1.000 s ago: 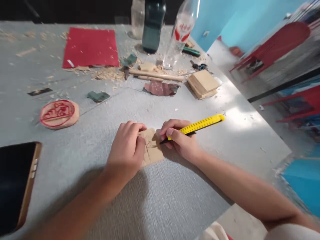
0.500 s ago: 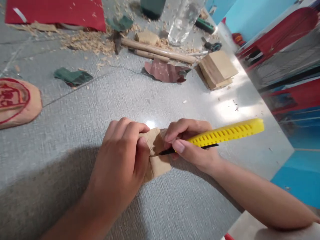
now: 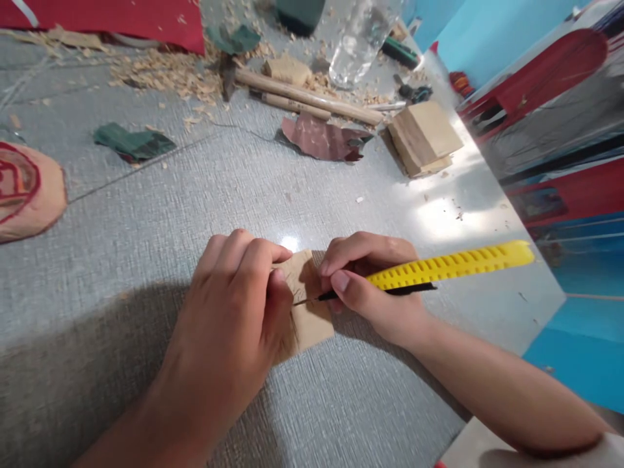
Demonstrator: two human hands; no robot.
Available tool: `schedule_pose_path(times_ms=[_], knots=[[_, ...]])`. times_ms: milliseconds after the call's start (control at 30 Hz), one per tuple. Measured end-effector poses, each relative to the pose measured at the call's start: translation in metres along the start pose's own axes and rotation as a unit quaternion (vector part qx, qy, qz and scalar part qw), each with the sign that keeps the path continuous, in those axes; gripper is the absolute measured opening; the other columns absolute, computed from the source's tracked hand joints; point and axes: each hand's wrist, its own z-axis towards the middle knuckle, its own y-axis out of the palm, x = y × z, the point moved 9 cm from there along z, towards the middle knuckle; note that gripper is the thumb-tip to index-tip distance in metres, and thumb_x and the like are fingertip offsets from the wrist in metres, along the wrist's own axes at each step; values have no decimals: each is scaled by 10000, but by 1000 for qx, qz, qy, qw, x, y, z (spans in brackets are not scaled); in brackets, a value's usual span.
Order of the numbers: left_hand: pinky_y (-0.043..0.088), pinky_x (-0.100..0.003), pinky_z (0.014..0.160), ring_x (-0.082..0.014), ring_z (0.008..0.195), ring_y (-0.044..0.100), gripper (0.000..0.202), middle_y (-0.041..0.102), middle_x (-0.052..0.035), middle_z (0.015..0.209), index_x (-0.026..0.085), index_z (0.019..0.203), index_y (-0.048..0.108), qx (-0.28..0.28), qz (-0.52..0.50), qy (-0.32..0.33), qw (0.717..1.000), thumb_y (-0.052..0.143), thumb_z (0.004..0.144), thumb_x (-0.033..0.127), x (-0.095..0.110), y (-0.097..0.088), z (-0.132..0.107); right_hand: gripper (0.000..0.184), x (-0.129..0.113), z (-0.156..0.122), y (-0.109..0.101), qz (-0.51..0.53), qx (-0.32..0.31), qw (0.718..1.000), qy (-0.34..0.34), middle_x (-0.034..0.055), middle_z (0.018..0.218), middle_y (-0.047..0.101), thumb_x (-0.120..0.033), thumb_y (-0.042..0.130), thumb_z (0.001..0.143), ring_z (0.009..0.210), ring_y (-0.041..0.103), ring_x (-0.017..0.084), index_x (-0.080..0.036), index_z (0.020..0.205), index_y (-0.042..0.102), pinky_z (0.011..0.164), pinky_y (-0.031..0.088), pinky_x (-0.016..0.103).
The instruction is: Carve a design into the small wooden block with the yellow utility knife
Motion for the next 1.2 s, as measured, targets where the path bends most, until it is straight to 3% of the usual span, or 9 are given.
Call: schedule_pose_path(times_ms=[300,467,633,800,1200], knots=[[432,-439,808,-259,943,538,123,612,-48,1017,240,1092,569,-2,-3,-1,1000,515,1038,143,0,0,0,147,3,0,-2,23,-5,1000,0,-29,635,708,-97,716,801,427,574,77,-210,772,806,409,467,203],[433,-438,810,-259,943,540,139,613,-43,1003,247,1072,563,-4,0,-2,1000,511,1033,124,-1,1,0,111,22,-3,-23,120,61,990,51,-31,625,669,-170,738,866,431,528,77,-224,794,802,353,396,175],[442,-450,807,-263,943,545,144,625,-48,1004,251,1064,552,-2,-1,1,1000,508,1028,118,-1,1,1,34,19,-3,-13,105,-17,994,22,0,710,726,-244,818,901,496,601,95,-226,888,843,403,470,185],[457,-466,806,-273,960,553,126,630,-56,1021,257,1076,549,-6,1,3,1000,511,1035,144,-1,1,0,100,1,-1,0,48,-72,996,-22,-1,703,740,-187,757,929,471,590,76,-215,884,841,452,499,189],[446,-445,781,-270,943,550,104,638,-52,1020,250,1071,573,-6,-4,0,1000,519,1045,165,-1,1,0,84,-5,-3,4,5,-71,996,-57,7,712,735,-222,776,934,520,625,96,-226,864,822,495,530,214]])
